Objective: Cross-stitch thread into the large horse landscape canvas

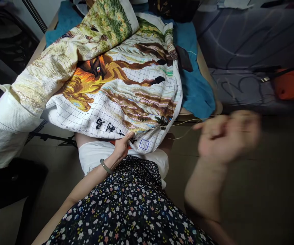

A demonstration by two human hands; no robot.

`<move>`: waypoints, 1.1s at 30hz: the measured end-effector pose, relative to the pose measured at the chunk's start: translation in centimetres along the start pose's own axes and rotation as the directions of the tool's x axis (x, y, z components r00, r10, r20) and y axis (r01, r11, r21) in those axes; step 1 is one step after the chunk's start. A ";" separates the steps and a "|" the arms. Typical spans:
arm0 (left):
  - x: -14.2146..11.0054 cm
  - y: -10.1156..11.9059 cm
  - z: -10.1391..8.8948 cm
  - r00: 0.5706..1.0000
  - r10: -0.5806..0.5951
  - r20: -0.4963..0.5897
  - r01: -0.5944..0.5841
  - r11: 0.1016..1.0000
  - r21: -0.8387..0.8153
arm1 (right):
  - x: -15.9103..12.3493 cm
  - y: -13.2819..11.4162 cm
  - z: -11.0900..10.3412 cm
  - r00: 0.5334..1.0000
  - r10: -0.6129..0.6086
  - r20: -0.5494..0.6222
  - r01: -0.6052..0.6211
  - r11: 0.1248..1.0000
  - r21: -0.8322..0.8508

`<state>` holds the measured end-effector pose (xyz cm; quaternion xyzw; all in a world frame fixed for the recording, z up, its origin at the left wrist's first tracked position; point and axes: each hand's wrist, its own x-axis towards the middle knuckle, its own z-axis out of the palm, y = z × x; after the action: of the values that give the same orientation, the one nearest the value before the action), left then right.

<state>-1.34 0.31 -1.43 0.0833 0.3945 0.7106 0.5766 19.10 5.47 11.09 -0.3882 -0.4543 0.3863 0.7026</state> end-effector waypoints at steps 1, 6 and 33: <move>0.0 0.0 0.0 1.000 0.002 -0.004 -0.002 1.000 -0.007 | -1.7 1.2 1.6 0.993 0.060 0.100 -0.058 0.998 -0.016; 0.1 0.0 0.0 1.000 0.012 -0.006 -0.011 1.000 0.007 | -8.1 6.2 5.2 0.785 0.367 0.499 -0.037 0.832 -0.554; -0.2 0.1 0.2 0.999 -0.050 -0.004 0.050 0.997 0.062 | -8.9 8.1 8.0 0.857 0.299 0.420 0.239 0.492 -0.837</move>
<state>-1.25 0.23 -1.22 0.0904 0.4192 0.6833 0.5910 7.47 2.34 3.12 -0.5781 -0.7481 0.2048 0.2532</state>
